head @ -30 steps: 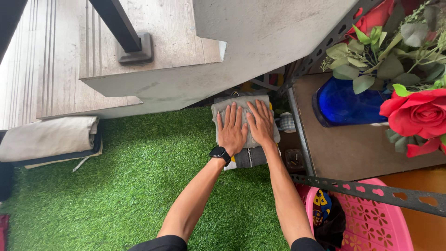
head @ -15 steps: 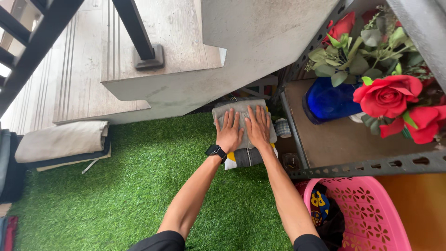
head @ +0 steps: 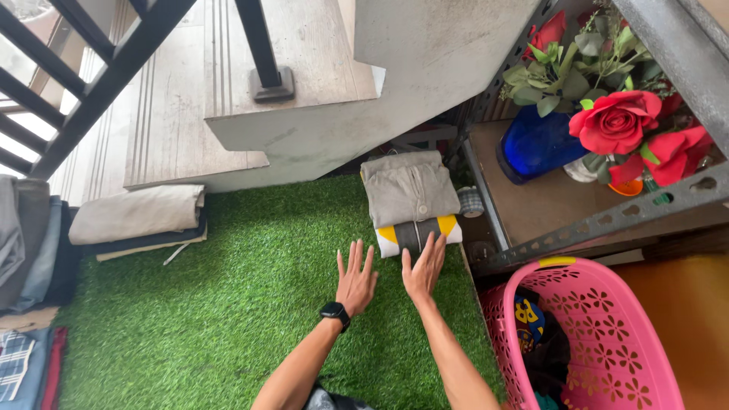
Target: The person folds a gray and yellow zip-up jacket and places it on a stack. Then the person takes a gray long-sleeve shirt from a pink laundry basket, lays it flat on a green mat, folds the sleeves and body, and places the folded shirt on the stack.
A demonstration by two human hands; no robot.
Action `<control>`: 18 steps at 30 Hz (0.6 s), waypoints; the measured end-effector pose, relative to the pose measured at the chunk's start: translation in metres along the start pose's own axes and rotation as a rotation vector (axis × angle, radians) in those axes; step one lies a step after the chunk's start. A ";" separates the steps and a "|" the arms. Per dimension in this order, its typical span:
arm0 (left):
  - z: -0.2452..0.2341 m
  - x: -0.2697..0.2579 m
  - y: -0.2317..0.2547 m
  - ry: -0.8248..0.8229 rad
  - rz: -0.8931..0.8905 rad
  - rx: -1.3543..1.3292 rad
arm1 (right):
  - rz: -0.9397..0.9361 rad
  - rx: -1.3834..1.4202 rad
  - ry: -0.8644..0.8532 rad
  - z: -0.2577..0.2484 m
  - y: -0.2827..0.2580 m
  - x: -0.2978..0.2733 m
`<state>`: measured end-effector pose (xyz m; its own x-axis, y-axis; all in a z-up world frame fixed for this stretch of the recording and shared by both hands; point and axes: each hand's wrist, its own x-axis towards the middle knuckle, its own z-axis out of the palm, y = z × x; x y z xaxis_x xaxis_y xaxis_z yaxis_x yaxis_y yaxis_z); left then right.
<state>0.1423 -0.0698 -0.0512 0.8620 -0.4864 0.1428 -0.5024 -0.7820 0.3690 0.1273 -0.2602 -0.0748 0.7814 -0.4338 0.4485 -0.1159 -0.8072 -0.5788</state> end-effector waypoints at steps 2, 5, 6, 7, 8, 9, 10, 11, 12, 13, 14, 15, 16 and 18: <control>0.005 -0.029 -0.006 -0.036 -0.018 0.018 | 0.008 0.016 -0.073 -0.003 0.001 -0.032; 0.009 -0.069 -0.015 -0.064 0.016 0.048 | 0.009 -0.046 -0.198 -0.007 -0.001 -0.071; 0.008 -0.081 -0.016 -0.072 0.036 0.057 | 0.009 -0.082 -0.246 -0.010 -0.003 -0.085; 0.008 -0.093 -0.016 -0.054 0.040 0.060 | -0.017 -0.107 -0.277 -0.016 -0.005 -0.098; 0.007 -0.105 -0.016 -0.036 0.044 0.063 | -0.044 -0.132 -0.309 -0.021 -0.006 -0.112; 0.006 -0.111 -0.017 -0.013 0.047 0.064 | -0.074 -0.157 -0.339 -0.026 -0.008 -0.120; 0.004 -0.114 -0.018 -0.006 0.048 0.060 | -0.092 -0.158 -0.355 -0.031 -0.010 -0.125; 0.002 -0.122 -0.017 -0.006 0.046 0.053 | -0.107 -0.160 -0.378 -0.037 -0.011 -0.136; 0.000 -0.129 -0.017 -0.006 0.043 0.045 | -0.121 -0.162 -0.402 -0.043 -0.012 -0.144; -0.002 -0.135 -0.018 0.001 0.052 0.036 | -0.114 -0.171 -0.420 -0.047 -0.012 -0.150; -0.003 -0.140 -0.019 0.008 0.060 0.026 | -0.107 -0.179 -0.439 -0.052 -0.012 -0.155; -0.005 -0.148 -0.019 0.009 0.067 0.017 | -0.096 -0.187 -0.462 -0.057 -0.014 -0.164; -0.007 -0.155 -0.019 0.016 0.067 -0.001 | -0.088 -0.182 -0.465 -0.062 -0.015 -0.172; -0.009 -0.163 -0.021 0.035 0.072 -0.033 | -0.075 -0.171 -0.462 -0.065 -0.017 -0.181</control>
<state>0.0131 0.0298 -0.0740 0.8259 -0.5264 0.2022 -0.5611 -0.7317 0.3870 -0.0521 -0.1941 -0.1014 0.9769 -0.1810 0.1132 -0.1183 -0.9003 -0.4189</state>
